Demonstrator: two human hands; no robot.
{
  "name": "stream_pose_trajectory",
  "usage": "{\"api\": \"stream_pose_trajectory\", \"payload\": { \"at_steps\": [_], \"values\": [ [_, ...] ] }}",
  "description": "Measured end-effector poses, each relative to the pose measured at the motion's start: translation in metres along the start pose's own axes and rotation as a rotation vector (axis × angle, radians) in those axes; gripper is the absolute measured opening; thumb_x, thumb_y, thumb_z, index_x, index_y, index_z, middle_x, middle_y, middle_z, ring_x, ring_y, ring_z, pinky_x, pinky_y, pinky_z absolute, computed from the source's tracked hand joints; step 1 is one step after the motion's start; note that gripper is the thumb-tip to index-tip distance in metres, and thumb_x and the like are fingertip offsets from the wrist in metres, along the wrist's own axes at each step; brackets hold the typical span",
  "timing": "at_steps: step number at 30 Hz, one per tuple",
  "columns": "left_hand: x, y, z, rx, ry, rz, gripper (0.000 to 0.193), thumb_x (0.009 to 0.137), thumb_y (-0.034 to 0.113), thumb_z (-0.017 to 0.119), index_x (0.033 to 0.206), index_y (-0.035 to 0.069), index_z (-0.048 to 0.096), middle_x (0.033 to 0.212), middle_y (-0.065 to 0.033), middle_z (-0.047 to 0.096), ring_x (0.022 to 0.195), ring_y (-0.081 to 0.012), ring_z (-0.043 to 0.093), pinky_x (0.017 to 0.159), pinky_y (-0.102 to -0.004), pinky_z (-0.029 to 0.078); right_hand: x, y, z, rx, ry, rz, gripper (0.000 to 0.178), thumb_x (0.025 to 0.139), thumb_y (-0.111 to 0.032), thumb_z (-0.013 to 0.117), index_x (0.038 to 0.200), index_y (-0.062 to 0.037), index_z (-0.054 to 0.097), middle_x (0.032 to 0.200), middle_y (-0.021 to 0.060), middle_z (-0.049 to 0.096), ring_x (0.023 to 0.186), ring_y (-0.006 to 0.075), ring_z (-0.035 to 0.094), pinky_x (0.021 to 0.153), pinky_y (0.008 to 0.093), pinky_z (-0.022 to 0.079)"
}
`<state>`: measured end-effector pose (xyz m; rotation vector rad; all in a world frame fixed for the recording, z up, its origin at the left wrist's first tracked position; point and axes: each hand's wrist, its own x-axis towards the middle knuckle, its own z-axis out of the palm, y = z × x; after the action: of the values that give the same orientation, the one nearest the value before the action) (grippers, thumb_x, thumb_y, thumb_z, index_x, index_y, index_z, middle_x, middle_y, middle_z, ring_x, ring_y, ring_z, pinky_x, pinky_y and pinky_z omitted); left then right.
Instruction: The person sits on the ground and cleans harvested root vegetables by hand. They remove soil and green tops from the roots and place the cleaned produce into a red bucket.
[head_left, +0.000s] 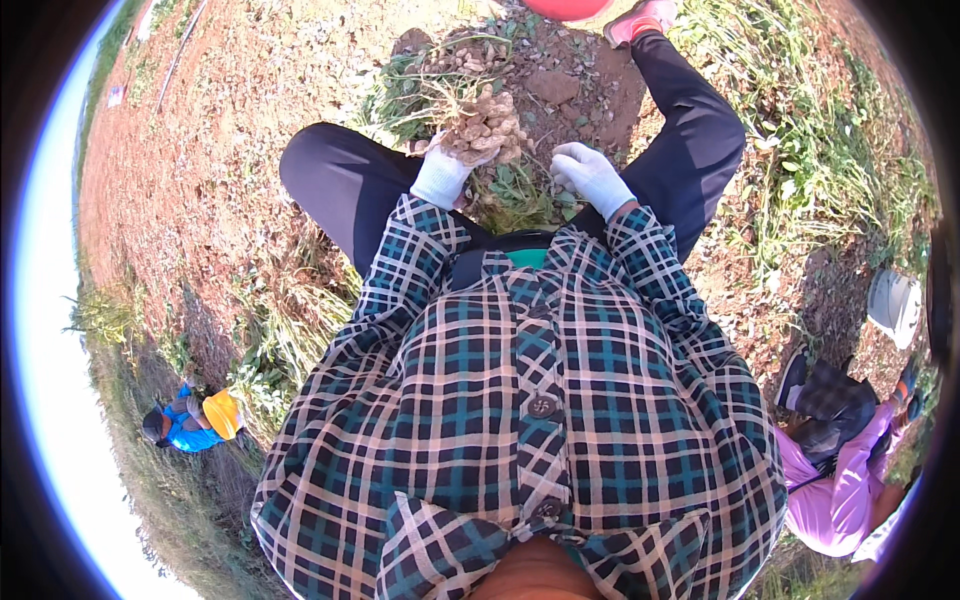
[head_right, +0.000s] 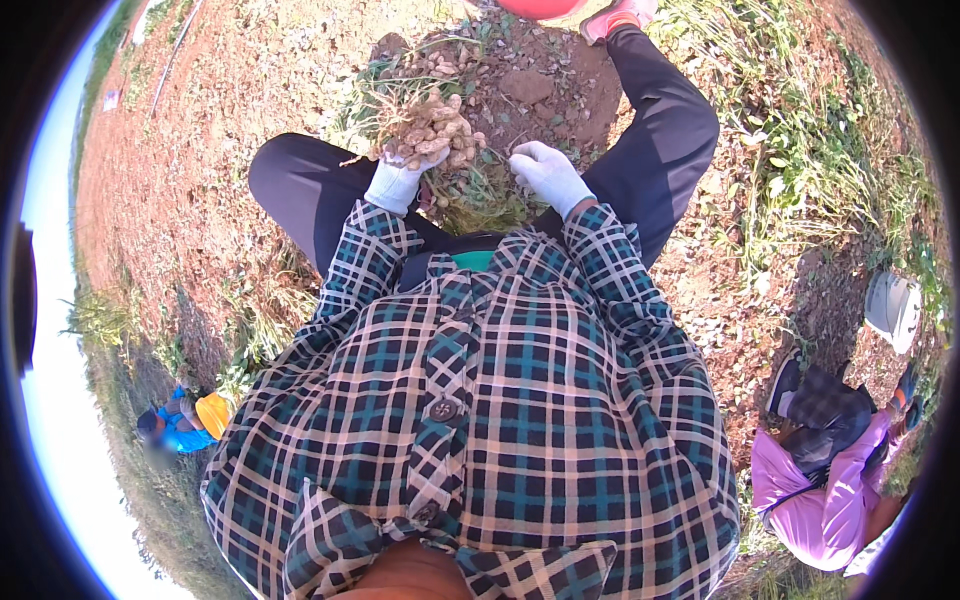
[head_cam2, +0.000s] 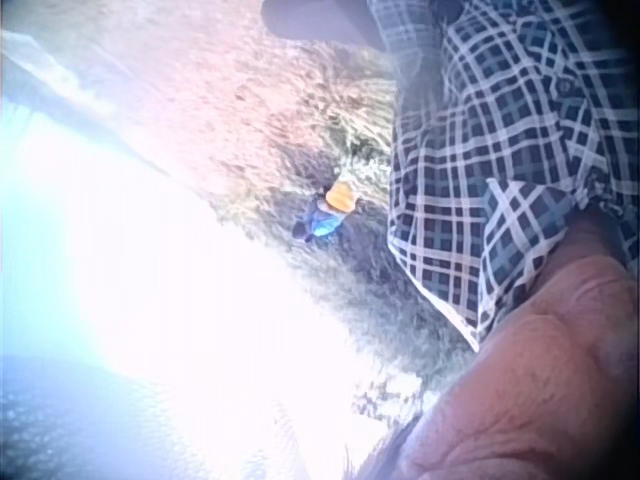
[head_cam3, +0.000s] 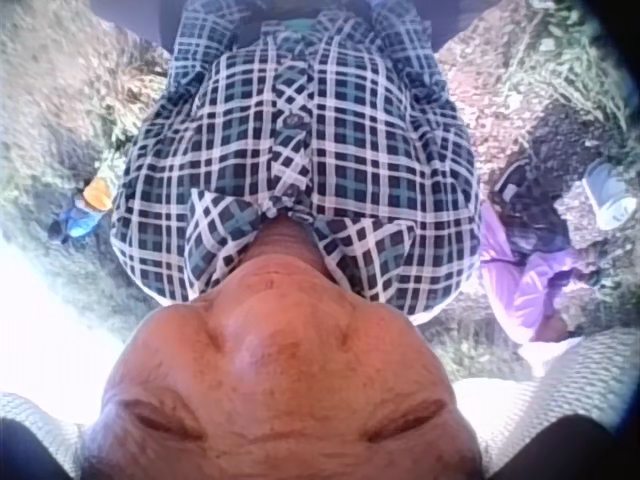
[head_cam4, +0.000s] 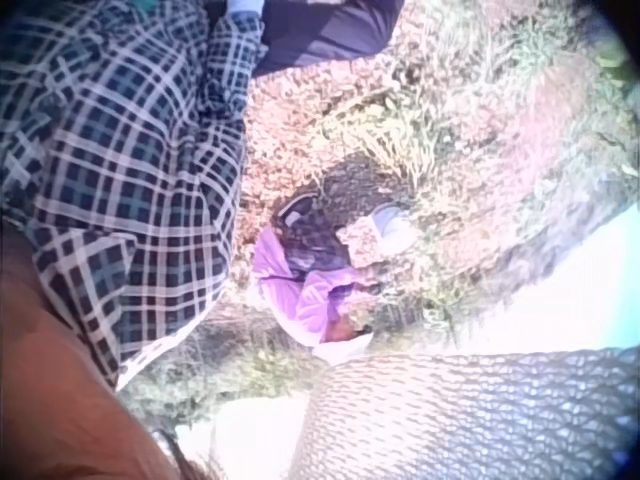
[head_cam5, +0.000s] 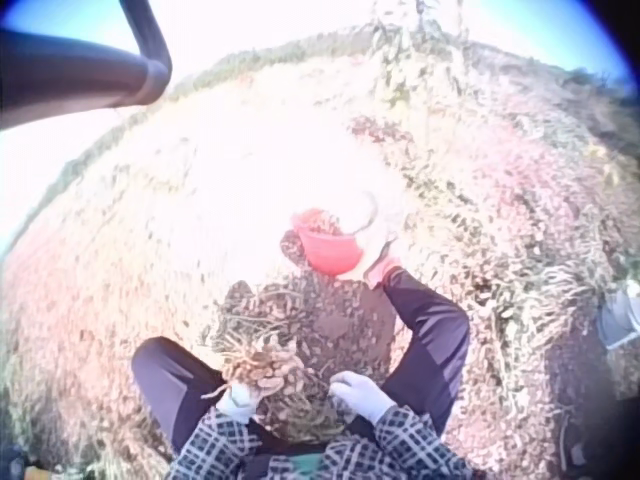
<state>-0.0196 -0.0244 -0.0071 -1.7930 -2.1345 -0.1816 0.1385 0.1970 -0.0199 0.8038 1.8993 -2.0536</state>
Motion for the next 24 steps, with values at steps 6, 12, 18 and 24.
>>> {"api": "stream_pose_trajectory", "payload": {
  "at_steps": [6, 12, 18, 24],
  "values": [
    [0.017, 0.016, 0.027, -0.546, -0.266, -0.815, 0.044, 0.081, 0.037, 0.061, 0.112, 0.006, 0.061, 0.112, -0.0123, 0.063, 0.102, -0.0226, 0.06, 0.086, -0.0287, 0.047, 0.027, 0.019, 0.011, -0.181, 0.186, -0.25, 0.028, 0.086, -0.025, 0.058, 0.102, -0.0023, 0.062, 0.081, 0.0106, 0.065, 0.073, 0.018, 0.062, 0.066, 0.0289, 0.048],
    [0.061, 0.029, 0.034, -0.446, -0.638, -1.116, 0.044, 0.072, 0.04, 0.067, 0.098, 0.005, 0.066, 0.097, -0.0178, 0.067, 0.094, -0.0325, 0.064, 0.08, -0.0405, 0.052, -0.011, -0.024, 0.041, -0.237, 0.216, -0.529, 0.019, 0.083, -0.017, 0.064, 0.098, -0.0049, 0.063, 0.082, 0.0133, 0.066, 0.073, 0.0215, 0.065, 0.067, 0.0308, 0.05],
    [0.076, 0.052, 0.025, -0.48, -0.703, -0.918, 0.03, 0.08, 0.033, 0.058, 0.097, 0.01, 0.066, 0.093, -0.0145, 0.068, 0.089, -0.0312, 0.066, 0.076, -0.0406, 0.053, 0.006, -0.056, 0.039, -0.525, 0.413, -0.645, 0.031, 0.081, -0.017, 0.065, 0.109, -0.0046, 0.059, 0.083, 0.0095, 0.066, 0.075, 0.0227, 0.065, 0.069, 0.0314, 0.051],
    [0.064, 0.066, 0.033, -0.421, -0.74, -0.775, 0.029, 0.079, 0.032, 0.058, 0.102, 0.016, 0.063, 0.094, -0.0113, 0.068, 0.089, -0.0299, 0.066, 0.075, -0.0402, 0.053, 0.034, -0.067, 0.027, -0.939, -0.02, -0.255, 0.052, 0.073, -0.051, 0.062, 0.1, -0.0068, 0.066, 0.09, 0.0155, 0.067, 0.088, 0.0318, 0.064, 0.08, 0.0398, 0.05]
  ]
}}
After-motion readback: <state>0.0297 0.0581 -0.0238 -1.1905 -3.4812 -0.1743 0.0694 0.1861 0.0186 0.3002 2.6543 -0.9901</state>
